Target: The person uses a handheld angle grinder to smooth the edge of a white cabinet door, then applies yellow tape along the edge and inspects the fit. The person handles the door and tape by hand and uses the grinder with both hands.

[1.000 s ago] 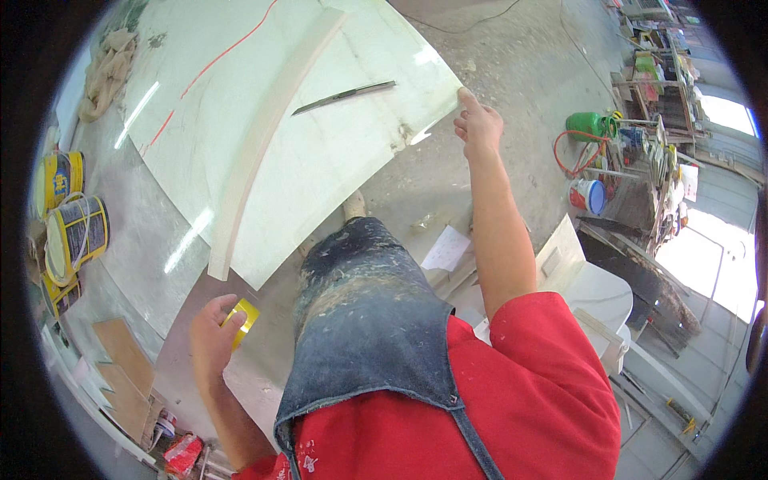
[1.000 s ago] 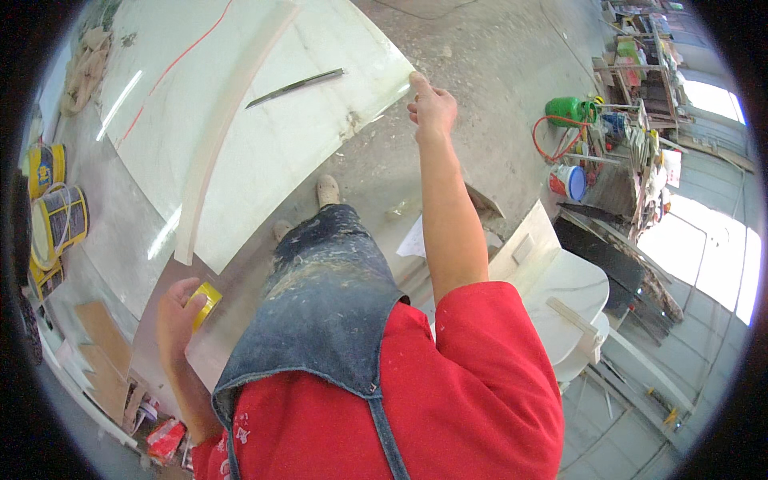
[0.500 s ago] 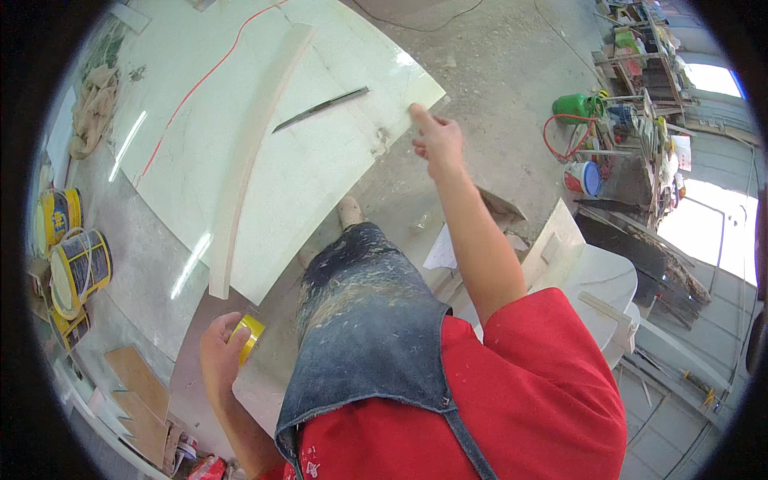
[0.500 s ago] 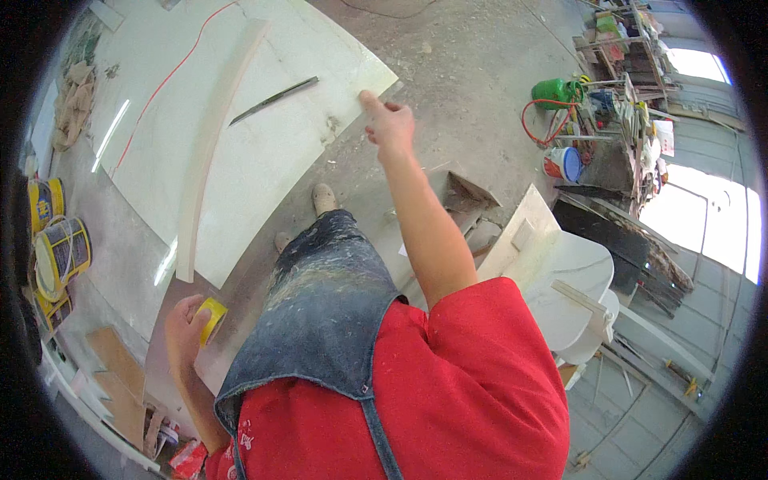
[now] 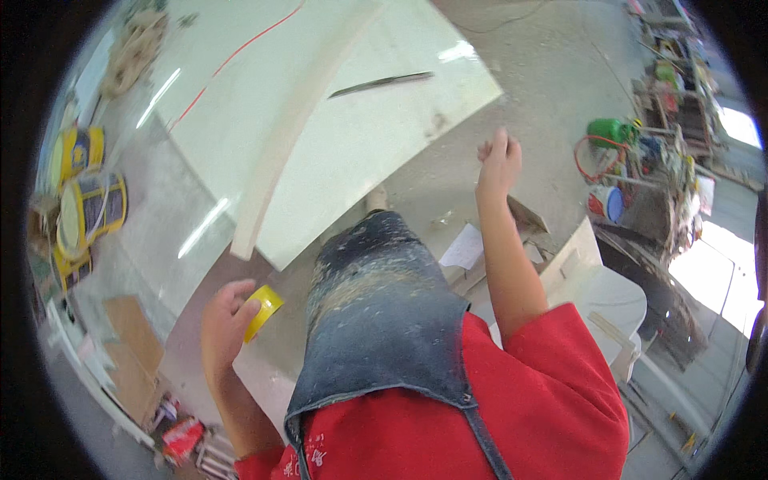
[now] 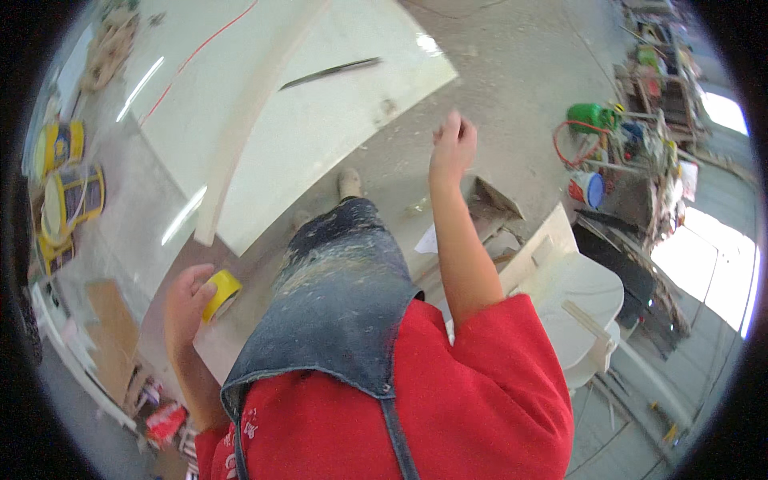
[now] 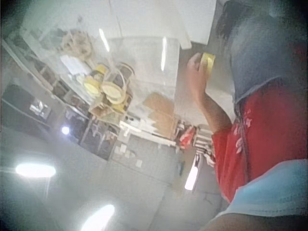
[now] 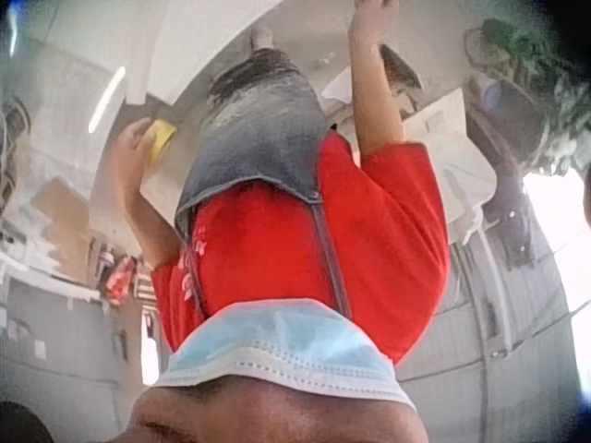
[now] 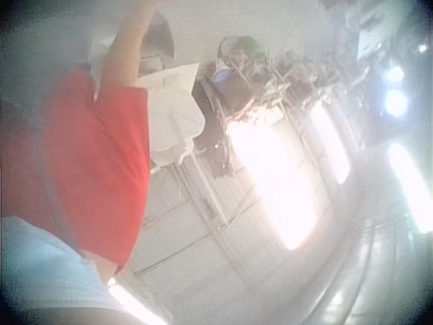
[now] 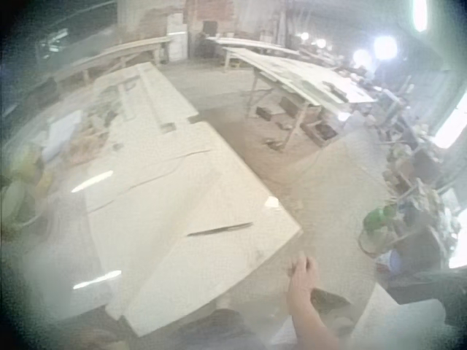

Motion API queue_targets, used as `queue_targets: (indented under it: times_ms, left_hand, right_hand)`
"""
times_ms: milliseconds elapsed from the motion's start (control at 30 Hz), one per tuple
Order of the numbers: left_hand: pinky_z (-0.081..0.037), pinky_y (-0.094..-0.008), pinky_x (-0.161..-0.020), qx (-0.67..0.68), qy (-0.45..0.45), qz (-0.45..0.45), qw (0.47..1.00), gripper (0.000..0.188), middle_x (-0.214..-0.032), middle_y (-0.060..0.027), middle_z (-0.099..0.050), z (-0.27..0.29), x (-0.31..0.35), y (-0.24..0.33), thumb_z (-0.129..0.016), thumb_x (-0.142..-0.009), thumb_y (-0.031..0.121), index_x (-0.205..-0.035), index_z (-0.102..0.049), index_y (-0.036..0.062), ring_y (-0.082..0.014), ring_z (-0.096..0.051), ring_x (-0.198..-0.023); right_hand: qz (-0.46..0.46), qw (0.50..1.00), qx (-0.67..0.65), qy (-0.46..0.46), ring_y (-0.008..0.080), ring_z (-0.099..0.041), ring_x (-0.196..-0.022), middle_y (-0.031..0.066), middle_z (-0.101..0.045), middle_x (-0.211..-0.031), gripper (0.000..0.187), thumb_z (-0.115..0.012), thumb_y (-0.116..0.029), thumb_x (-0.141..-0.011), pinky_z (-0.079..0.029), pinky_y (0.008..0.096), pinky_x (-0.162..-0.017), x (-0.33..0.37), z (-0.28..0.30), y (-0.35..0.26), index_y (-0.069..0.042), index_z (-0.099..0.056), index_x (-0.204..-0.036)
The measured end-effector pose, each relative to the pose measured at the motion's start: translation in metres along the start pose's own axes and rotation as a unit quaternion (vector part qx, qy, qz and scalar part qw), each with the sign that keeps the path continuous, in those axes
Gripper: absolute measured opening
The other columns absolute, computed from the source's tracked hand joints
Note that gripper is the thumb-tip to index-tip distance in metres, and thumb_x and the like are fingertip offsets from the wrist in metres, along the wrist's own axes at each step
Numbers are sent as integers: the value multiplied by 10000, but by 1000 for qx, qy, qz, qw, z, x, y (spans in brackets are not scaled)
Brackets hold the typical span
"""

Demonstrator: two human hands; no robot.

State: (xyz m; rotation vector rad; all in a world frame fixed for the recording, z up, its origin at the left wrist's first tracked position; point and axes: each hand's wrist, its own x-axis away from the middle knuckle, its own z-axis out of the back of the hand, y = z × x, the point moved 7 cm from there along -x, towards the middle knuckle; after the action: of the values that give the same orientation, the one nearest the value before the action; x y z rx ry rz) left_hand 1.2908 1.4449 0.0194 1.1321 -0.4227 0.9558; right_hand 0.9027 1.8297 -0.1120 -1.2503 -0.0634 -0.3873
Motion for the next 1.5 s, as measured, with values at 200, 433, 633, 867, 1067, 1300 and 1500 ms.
queue_targets:
  times_ms: [200,433,633,867,1067,1300,1500]
  left_hand:
    - [-476,-264,-546,82,-42,3,996,377,-764,-41,-652,13,23,16,-668,-930,108,-1291,-615,12,-102,-599,-618]
    - [-474,-259,-540,97,-55,-33,993,397,-757,-32,-641,19,38,37,-665,-945,104,-1322,-589,4,-97,-601,-621]
    - [-480,-264,-539,94,-55,-62,992,410,-764,-39,-647,22,28,32,-684,-939,126,-1319,-595,-1,-104,-613,-642]
    - [-478,-287,-549,31,-17,-52,998,371,-741,-46,-639,5,-6,-9,-701,-933,145,-1260,-642,-21,-107,-596,-620]
    - [-487,-294,-564,29,-29,-53,998,367,-735,-39,-633,-10,-33,-33,-704,-934,151,-1256,-647,-14,-109,-587,-625]
    - [-484,-289,-568,45,-36,-51,997,357,-737,-34,-630,-12,-42,-43,-706,-939,150,-1254,-651,-9,-99,-581,-633]
    - [-500,-287,-574,22,-25,-52,998,354,-768,-40,-656,-13,-42,-42,-695,-940,146,-1258,-649,-2,-103,-606,-660]
  right_hand:
    - [507,737,302,-331,430,-461,-1394,254,-542,-1423,559,-705,-145,-810,-350,542,-1164,227,-76,-50,27,-580,-1327]
    - [554,655,376,-351,429,-338,-1496,269,-391,-1572,566,-560,-95,-894,-259,572,-1224,286,-139,-36,78,-475,-1427]
    - [619,475,258,-570,345,-558,-1312,210,-593,-1386,432,-541,-185,-926,-431,468,-1116,388,-151,-15,20,-612,-1300]
    - [375,553,279,-690,348,-693,-1071,179,-698,-1228,398,-592,-185,-921,-563,436,-912,352,-120,14,-43,-637,-1290]
    - [263,684,324,-598,373,-687,-1069,176,-719,-1188,317,-613,-167,-949,-557,430,-922,302,-64,32,-72,-686,-1242]
    - [242,728,322,-555,391,-684,-1055,194,-715,-1177,326,-637,-168,-941,-553,456,-923,280,-47,36,-71,-675,-1250]
    - [237,726,328,-556,403,-679,-1036,204,-714,-1139,313,-622,-167,-943,-552,463,-916,274,-55,23,-62,-677,-1233]
